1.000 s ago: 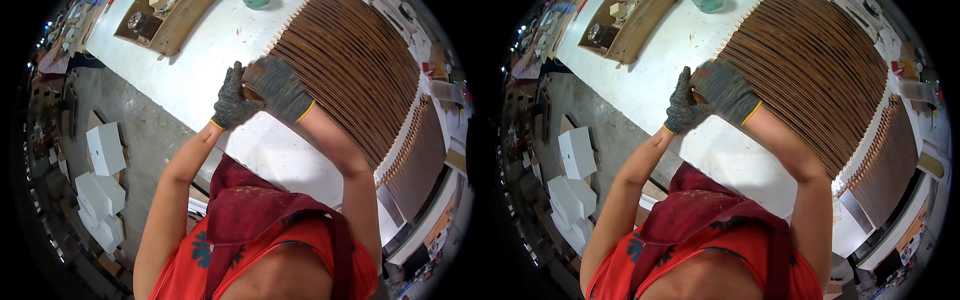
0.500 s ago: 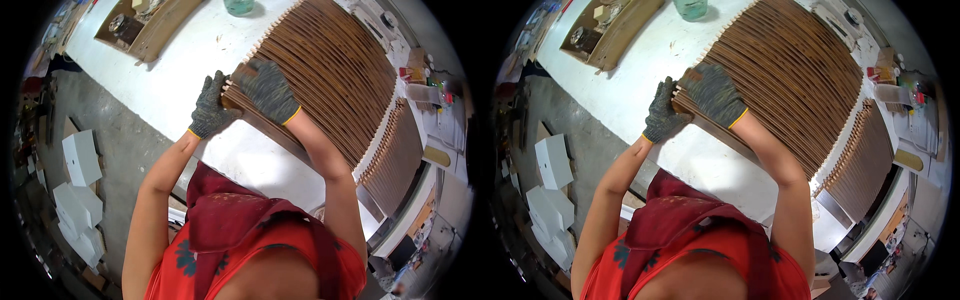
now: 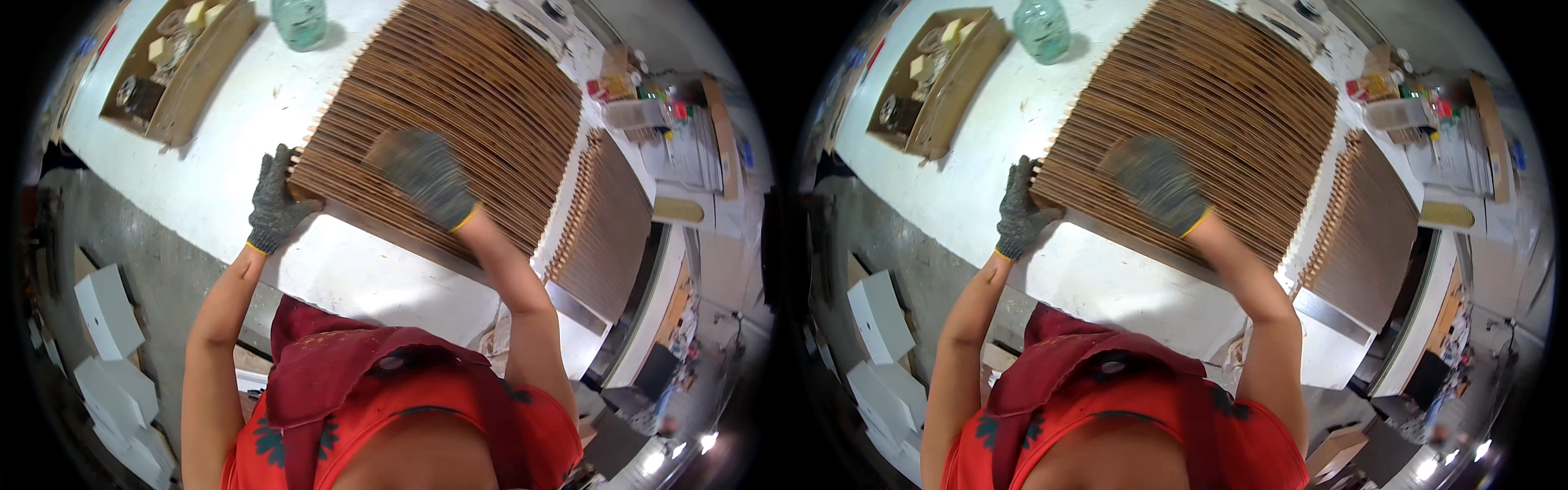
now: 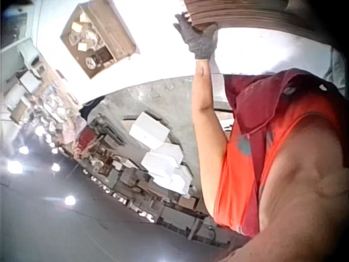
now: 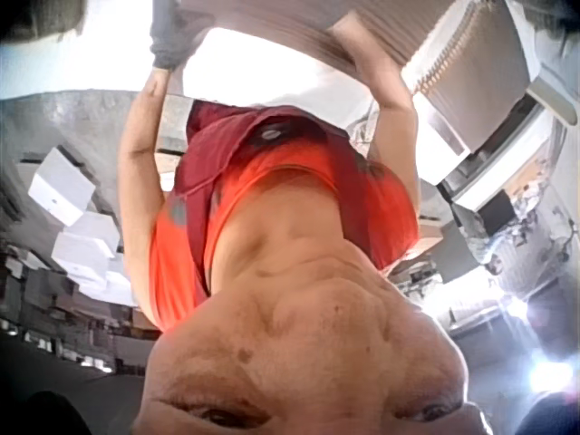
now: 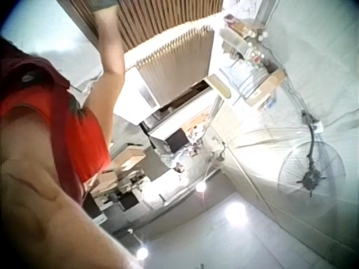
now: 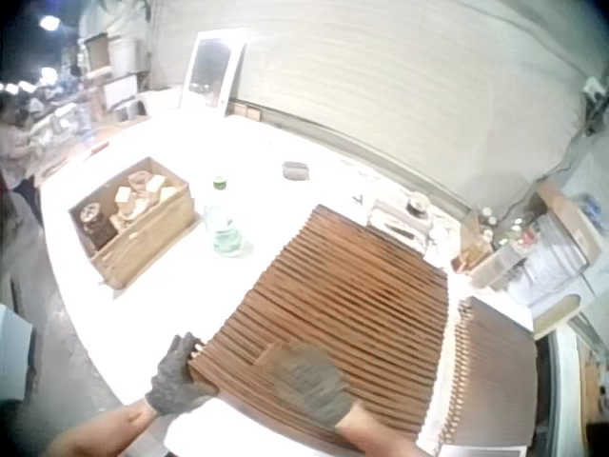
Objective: The person is staining a large set of flexible wooden slats using a cloth and liquid from a bottle. They apply the liquid to the cloth, wipe it across the slats, and then flip sections to ensure even coverage.
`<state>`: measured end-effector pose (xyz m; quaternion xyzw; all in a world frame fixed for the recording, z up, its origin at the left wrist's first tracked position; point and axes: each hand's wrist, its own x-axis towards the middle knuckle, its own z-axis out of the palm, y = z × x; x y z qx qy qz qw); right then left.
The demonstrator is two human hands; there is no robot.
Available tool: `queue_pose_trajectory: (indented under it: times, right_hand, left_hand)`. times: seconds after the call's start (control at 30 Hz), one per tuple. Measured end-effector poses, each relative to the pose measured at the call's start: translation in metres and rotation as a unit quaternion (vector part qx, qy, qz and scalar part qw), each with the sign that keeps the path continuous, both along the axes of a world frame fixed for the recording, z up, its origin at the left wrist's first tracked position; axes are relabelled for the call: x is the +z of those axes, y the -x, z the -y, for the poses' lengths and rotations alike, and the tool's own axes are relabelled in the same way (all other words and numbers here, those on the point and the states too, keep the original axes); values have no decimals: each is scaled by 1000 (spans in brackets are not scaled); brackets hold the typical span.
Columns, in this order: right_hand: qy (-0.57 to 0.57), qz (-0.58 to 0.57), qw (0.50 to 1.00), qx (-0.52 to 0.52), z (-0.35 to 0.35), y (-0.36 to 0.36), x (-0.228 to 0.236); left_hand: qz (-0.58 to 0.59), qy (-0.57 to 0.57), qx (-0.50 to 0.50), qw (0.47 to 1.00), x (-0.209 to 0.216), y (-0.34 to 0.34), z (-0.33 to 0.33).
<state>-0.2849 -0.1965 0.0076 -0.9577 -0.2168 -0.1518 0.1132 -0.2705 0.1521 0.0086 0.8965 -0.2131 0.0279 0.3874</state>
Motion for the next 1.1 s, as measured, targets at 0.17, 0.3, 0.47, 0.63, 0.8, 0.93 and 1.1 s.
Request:
queue_pose_trajectory:
  times: [0.17,0.3,0.47,0.63,0.8,0.93,1.1]
  right_hand:
    - [73,99,990,-70,42,-26,48]
    - [-6,70,900,-430,203,-23,67]
    - [-287,-20,924,-254,103,-38,96]
    - [-115,30,988,104,-80,-45,63]
    - [-26,97,995,-8,1,-129,57]
    - [38,151,929,-337,158,-111,59]
    - [-6,40,836,-548,278,-16,48]
  left_hand:
    - [-25,63,-6,998,-11,3,-8]
    - [-1,59,-10,998,-17,-3,2]
    - [16,15,0,1000,-6,4,-2]
    - [7,60,-32,998,-19,4,-10]
    - [19,56,-20,998,-13,1,-5]
    - [43,46,-27,998,-10,2,-3]
    - [-13,124,-40,991,-14,5,0]
